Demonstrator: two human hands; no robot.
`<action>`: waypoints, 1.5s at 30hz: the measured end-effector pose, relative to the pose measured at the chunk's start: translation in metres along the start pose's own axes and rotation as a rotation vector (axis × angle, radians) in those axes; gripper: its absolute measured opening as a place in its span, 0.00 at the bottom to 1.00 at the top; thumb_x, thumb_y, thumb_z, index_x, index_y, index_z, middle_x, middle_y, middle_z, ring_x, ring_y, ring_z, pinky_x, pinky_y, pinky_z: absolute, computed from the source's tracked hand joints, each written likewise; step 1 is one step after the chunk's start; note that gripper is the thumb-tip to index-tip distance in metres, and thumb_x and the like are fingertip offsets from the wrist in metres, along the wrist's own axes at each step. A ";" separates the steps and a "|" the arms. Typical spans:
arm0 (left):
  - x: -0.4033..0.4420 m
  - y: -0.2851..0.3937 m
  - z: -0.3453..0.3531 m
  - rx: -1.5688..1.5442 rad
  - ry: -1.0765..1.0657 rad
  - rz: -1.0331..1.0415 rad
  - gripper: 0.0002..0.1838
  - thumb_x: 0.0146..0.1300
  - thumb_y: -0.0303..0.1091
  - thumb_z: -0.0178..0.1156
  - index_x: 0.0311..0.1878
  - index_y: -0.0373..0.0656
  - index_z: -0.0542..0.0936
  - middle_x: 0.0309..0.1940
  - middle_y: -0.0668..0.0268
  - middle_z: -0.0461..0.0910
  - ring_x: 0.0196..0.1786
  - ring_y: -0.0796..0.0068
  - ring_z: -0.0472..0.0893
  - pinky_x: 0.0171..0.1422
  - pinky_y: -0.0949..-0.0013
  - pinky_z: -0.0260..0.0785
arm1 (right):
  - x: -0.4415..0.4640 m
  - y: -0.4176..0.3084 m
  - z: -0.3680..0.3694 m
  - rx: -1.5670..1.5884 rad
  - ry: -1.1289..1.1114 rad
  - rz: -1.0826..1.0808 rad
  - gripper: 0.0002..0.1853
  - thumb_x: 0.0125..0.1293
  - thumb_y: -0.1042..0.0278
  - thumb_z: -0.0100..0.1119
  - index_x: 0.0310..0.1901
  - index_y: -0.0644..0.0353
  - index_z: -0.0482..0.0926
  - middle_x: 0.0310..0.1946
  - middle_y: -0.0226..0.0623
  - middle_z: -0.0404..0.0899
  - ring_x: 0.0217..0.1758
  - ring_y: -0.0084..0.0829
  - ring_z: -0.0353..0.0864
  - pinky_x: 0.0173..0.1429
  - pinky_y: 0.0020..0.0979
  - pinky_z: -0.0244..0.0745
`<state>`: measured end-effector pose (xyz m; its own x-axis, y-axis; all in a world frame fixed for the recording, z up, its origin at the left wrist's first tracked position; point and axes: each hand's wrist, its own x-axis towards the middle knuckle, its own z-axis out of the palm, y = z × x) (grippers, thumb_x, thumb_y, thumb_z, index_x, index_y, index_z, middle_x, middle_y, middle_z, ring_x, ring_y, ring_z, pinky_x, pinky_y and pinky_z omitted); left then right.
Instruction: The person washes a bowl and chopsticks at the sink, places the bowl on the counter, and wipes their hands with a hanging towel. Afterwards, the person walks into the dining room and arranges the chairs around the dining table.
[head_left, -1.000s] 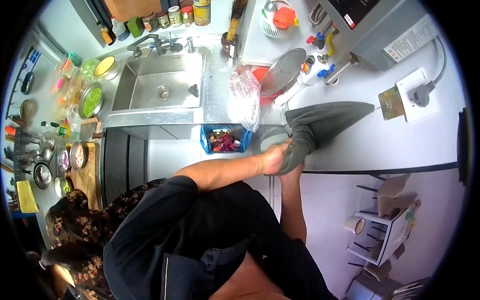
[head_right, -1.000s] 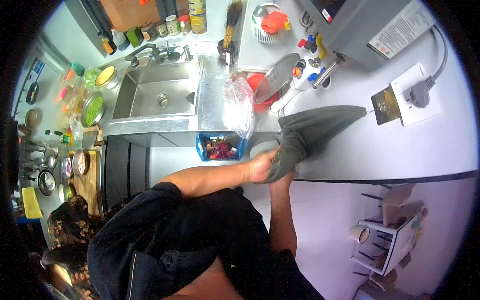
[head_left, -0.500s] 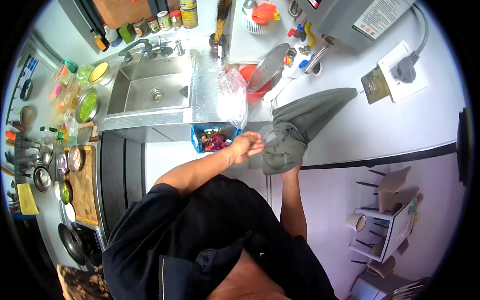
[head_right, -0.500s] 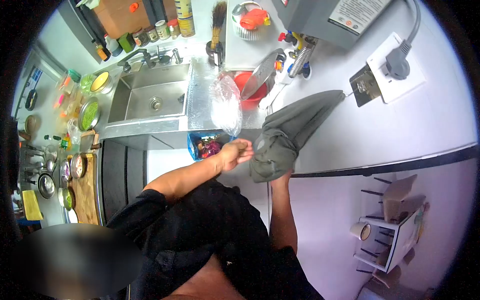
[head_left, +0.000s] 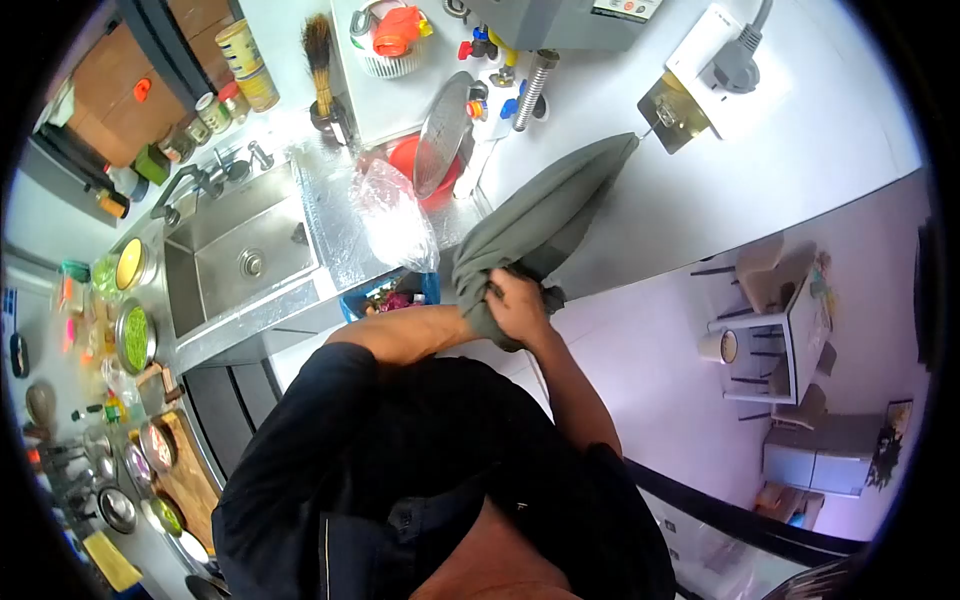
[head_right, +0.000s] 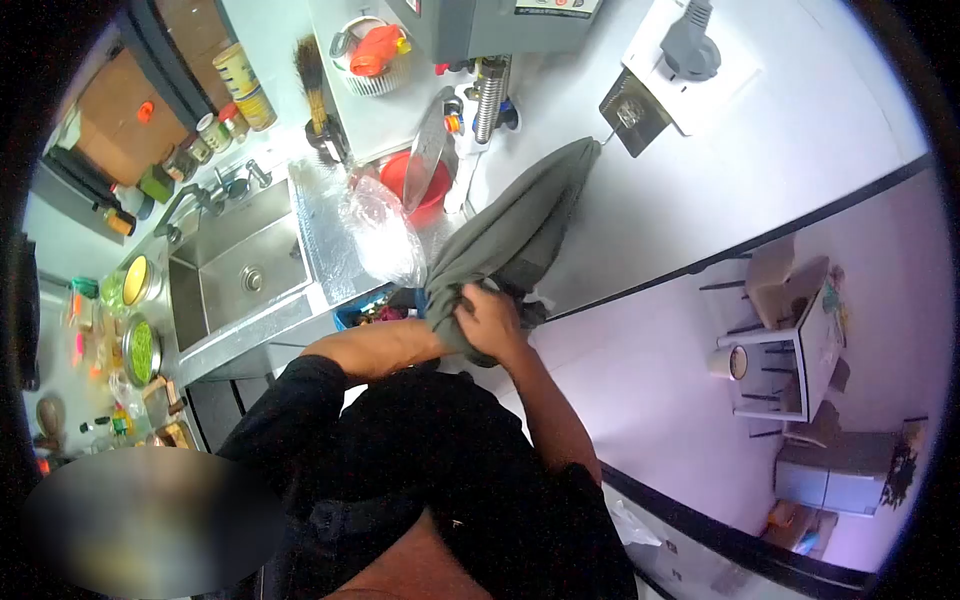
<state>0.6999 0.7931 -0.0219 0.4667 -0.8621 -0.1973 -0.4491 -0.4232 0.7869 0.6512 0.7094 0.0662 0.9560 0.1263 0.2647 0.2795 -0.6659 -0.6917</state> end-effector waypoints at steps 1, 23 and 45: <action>0.005 0.004 0.000 0.048 -0.012 0.019 0.17 0.63 0.40 0.53 0.53 0.47 0.74 0.49 0.64 0.77 0.49 0.64 0.77 0.56 0.55 0.68 | 0.000 0.005 -0.002 -0.031 0.034 0.026 0.08 0.55 0.69 0.58 0.31 0.62 0.70 0.27 0.48 0.75 0.34 0.53 0.76 0.36 0.46 0.68; -0.032 0.001 -0.044 -0.948 -0.347 0.459 0.27 0.66 0.48 0.48 0.66 0.48 0.61 0.66 0.65 0.60 0.69 0.69 0.57 0.74 0.62 0.43 | -0.010 -0.104 -0.035 -0.570 0.324 0.322 0.20 0.41 0.78 0.63 0.42 0.58 0.80 0.49 0.46 0.73 0.52 0.46 0.71 0.53 0.38 0.70; -0.013 -0.002 -0.022 -0.701 0.020 0.457 0.24 0.66 0.45 0.45 0.62 0.45 0.65 0.62 0.60 0.64 0.65 0.61 0.63 0.69 0.55 0.54 | -0.008 -0.062 -0.020 -0.468 0.590 0.389 0.14 0.58 0.75 0.53 0.46 0.65 0.74 0.35 0.43 0.77 0.36 0.37 0.77 0.38 0.33 0.73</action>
<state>0.7118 0.8113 -0.0081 0.3701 -0.8990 0.2343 -0.0227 0.2433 0.9697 0.6241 0.7345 0.1203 0.7368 -0.4926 0.4631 -0.2496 -0.8348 -0.4907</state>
